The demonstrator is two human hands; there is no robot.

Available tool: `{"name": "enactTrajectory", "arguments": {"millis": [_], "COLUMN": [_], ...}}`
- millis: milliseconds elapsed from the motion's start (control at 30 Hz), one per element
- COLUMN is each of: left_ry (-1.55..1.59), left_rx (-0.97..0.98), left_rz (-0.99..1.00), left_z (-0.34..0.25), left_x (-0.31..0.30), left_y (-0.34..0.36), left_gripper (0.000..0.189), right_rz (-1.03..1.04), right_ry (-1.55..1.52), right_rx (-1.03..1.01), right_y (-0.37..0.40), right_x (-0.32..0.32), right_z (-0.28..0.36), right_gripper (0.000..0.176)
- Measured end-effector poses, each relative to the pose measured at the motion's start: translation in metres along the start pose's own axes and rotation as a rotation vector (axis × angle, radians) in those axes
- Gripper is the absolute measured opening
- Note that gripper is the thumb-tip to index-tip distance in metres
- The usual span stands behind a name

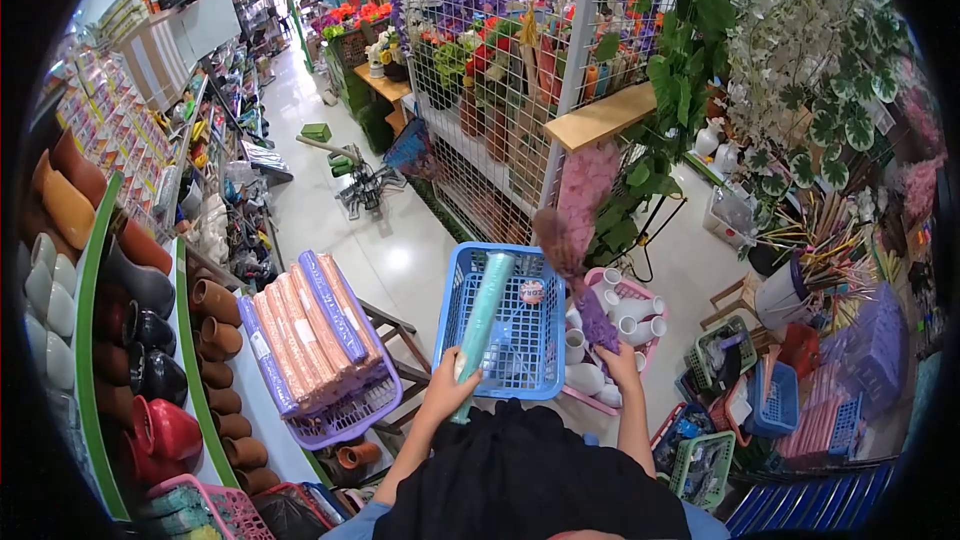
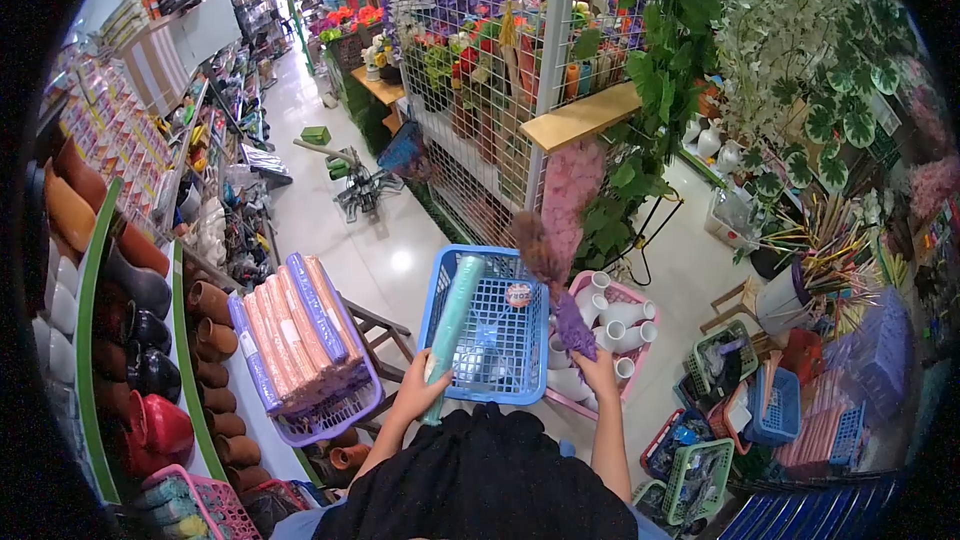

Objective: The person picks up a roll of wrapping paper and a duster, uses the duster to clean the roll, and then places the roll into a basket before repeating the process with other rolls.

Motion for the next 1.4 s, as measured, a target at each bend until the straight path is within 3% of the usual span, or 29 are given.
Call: {"name": "enactTrajectory", "arguments": {"millis": [67, 133, 200, 300, 433, 600, 733, 800, 867, 900, 933, 1000, 1033, 1133, 1200, 1267, 1333, 1400], "left_ry": [0.157, 0.544, 0.594, 0.658, 0.638, 0.678, 0.691, 0.708, 0.737, 0.766, 0.770, 0.817, 0.820, 0.825, 0.806, 0.780, 0.789, 0.766], "left_rx": [0.002, -0.178, -0.215, -0.288, -0.303, -0.352, -0.354, -0.354, -0.347, -0.342, -0.338, -0.312, -0.283, -0.190, -0.151, -0.092, -0.089, -0.066], "left_rz": [-0.036, -0.087, -0.095, -0.175, -0.194, -0.179, -0.211, -0.255, -0.253, -0.233, -0.248, -0.380, -0.407, -0.549, -0.627, -0.811, -0.914, -1.048], "left_z": [0.007, 0.009, 0.007, 0.015, 0.016, 0.015, 0.027, 0.026, 0.024, 0.022, 0.018, -0.005, -0.007, -0.021, -0.034, -0.037, -0.044, -0.049], "left_x": [0.001, 0.000, -0.002, 0.001, 0.003, 0.005, 0.006, 0.002, -0.004, -0.009, -0.012, -0.023, -0.027, -0.049, -0.072, -0.094, -0.120, -0.143], "left_y": [0.000, -0.002, -0.004, -0.007, -0.002, 0.011, 0.017, 0.015, 0.011, 0.009, 0.008, 0.004, 0.004, 0.007, 0.017, 0.032, 0.056, 0.084], "left_gripper": [0.044, 0.038, 0.032, 0.029, 0.030, 0.031, 0.031, 0.031, 0.030, 0.031, 0.031, 0.032, 0.033, 0.033, 0.032, 0.033, 0.033, 0.030], "right_rz": [0.044, 0.058, -0.174, -0.093, -0.135, -0.098, -0.078, -0.102, 0.102, 0.192, 0.200, 0.675, 0.778, 0.994, 1.055, 1.167, 1.294, 1.377], "right_ry": [0.217, 0.258, 0.697, 0.796, 0.998, 1.116, 1.181, 1.218, 0.902, 0.865, 0.870, 0.304, 0.234, 0.076, 0.184, 0.107, 0.124, 0.152], "right_rx": [0.116, 0.114, -0.377, -0.236, -0.359, -0.334, -0.271, -0.343, -0.390, -0.503, -0.516, -0.223, -0.090, -0.030, -0.087, -0.237, -0.176, -0.285], "right_y": [0.005, -0.008, -0.010, -0.011, -0.024, -0.022, -0.013, -0.011, -0.012, -0.010, -0.007, 0.016, 0.041, 0.083, 0.115, 0.140, 0.167, 0.190], "right_x": [0.012, 0.034, 0.061, 0.088, 0.113, 0.118, 0.120, 0.126, 0.136, 0.143, 0.151, 0.174, 0.181, 0.211, 0.229, 0.254, 0.276, 0.300], "right_z": [0.000, -0.043, -0.065, -0.074, -0.106, -0.107, -0.082, -0.063, -0.040, -0.025, -0.011, 0.030, 0.062, 0.099, 0.126, 0.133, 0.141, 0.139], "right_gripper": [0.028, 0.033, 0.037, 0.042, 0.049, 0.049, 0.057, 0.062, 0.062, 0.051, 0.051, 0.037, 0.032, 0.035, 0.039, 0.043, 0.047, 0.047]}}
Point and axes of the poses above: each hand's wrist, its own y-axis away from the middle knuckle, its own x-axis out of the palm, z = x × y, the point moved 1 cm from there along -y, towards the middle knuckle, and after that the axes turned 9 degrees about x, right-handed, at the moved point
